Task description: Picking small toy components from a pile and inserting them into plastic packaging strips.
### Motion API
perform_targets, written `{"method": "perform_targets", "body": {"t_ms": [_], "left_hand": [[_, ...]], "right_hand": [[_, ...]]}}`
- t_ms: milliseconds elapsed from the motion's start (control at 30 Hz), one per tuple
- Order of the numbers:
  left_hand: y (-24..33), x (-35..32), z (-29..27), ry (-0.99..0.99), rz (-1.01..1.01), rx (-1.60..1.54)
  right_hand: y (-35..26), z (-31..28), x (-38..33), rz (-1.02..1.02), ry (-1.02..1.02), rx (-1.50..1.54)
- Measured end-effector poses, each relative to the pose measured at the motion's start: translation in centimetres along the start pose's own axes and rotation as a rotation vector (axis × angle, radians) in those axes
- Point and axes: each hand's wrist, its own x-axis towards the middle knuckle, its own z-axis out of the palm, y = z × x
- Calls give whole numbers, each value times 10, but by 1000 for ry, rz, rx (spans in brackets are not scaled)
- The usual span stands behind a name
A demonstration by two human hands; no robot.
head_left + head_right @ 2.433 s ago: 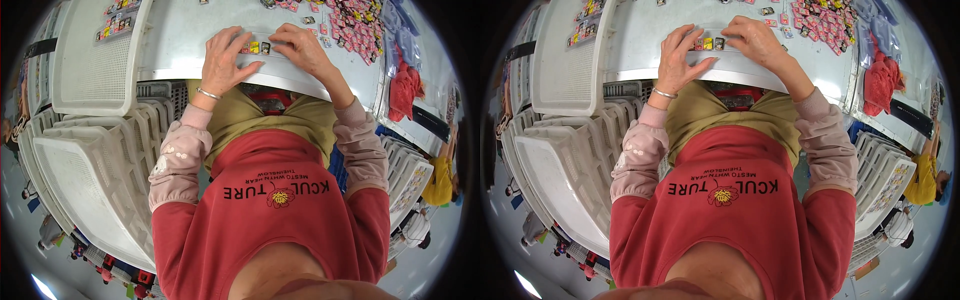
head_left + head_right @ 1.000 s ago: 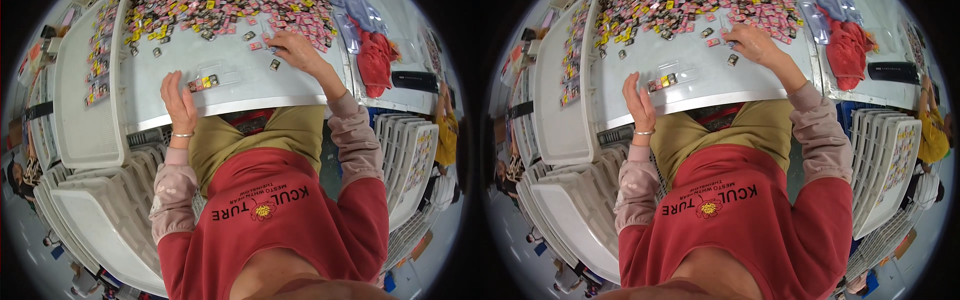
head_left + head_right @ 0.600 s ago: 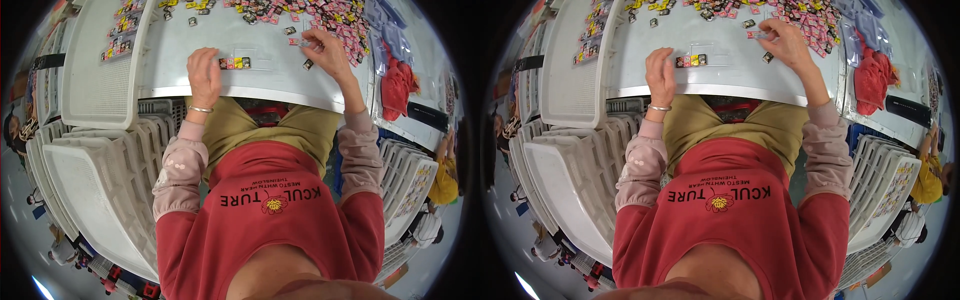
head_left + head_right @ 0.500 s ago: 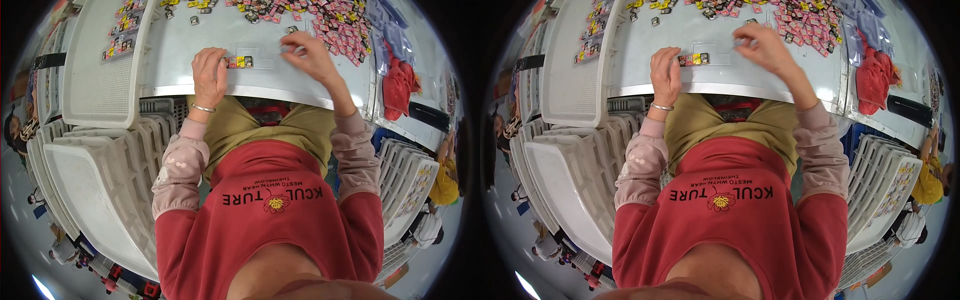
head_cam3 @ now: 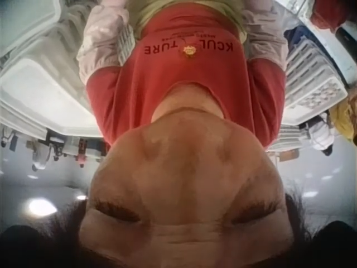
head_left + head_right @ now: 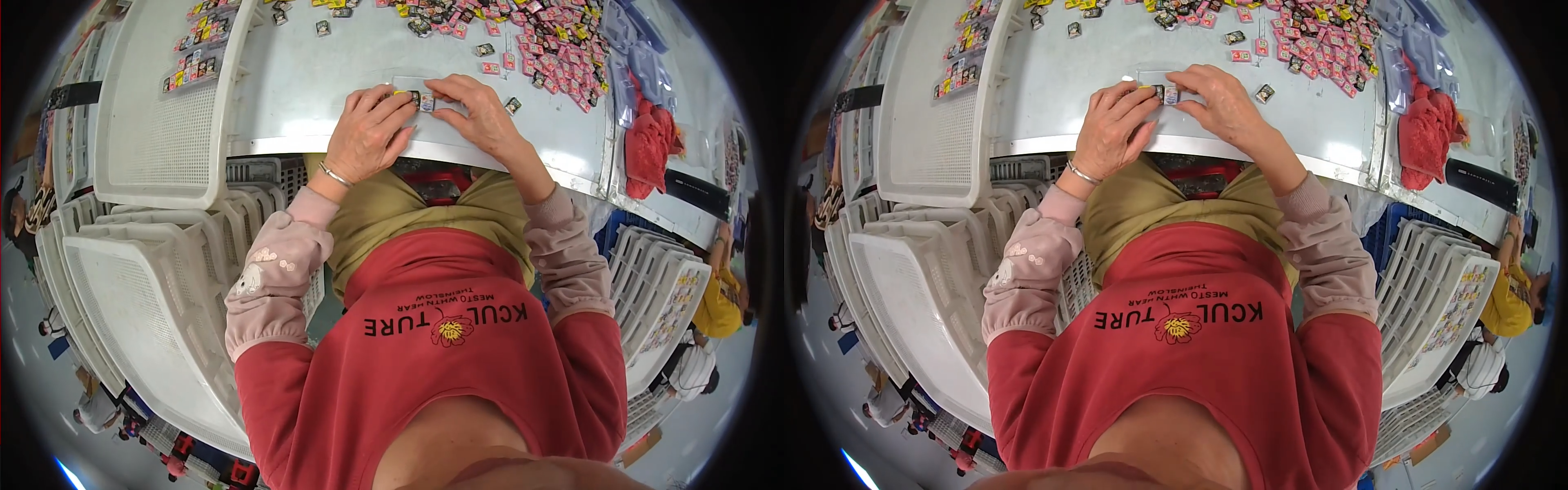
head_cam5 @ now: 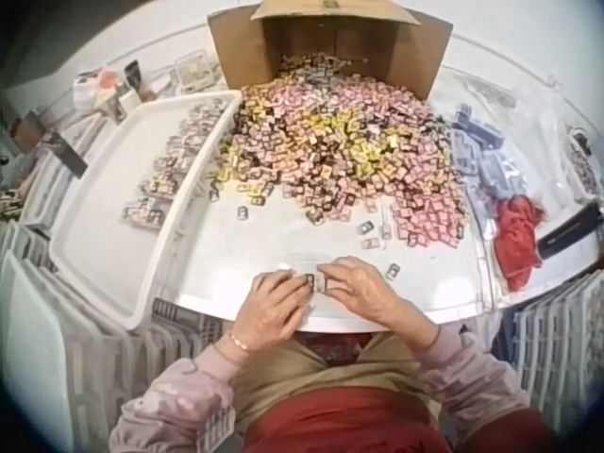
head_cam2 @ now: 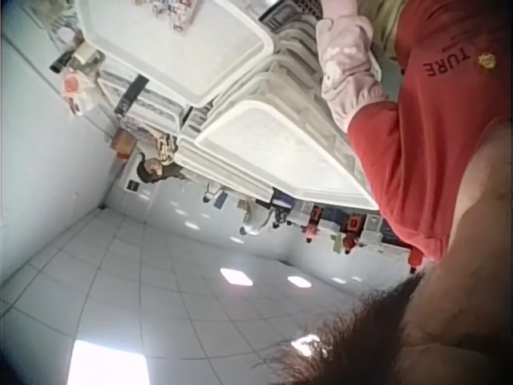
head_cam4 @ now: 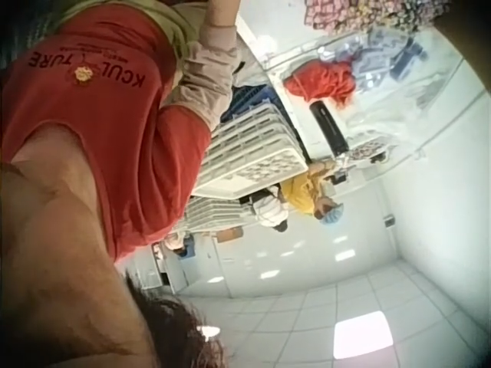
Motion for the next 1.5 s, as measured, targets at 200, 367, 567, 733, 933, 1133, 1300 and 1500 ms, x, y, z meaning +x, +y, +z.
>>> {"method": "perform_targets", "body": {"t_ms": [200, 367, 567, 733, 933, 1133, 1300, 1500], "left_hand": [[1, 1, 1, 15, -4, 2], [2, 1, -1, -7, 4, 18], [2, 2, -2, -24, -9, 20], [9, 11, -5, -79, 28, 96], [8, 8, -4, -231, 34, 82], [3, 4, -5, -153, -26, -6], [-4, 3, 8, 252, -300, -79], [-7, -3, 11, 291, -342, -87]], "right_hand": [[-2, 5, -12, -19, 7, -102], [-12, 9, -14, -87, 2, -302], [-12, 10, -17, -69, -5, -331], [-3, 11, -23, -77, 81, -217], [12, -31, -32, 119, 397, -71], [57, -71, -33, 166, 409, -371], [85, -80, -6, -67, 189, -486], [81, -91, -4, -17, -11, -485]]}}
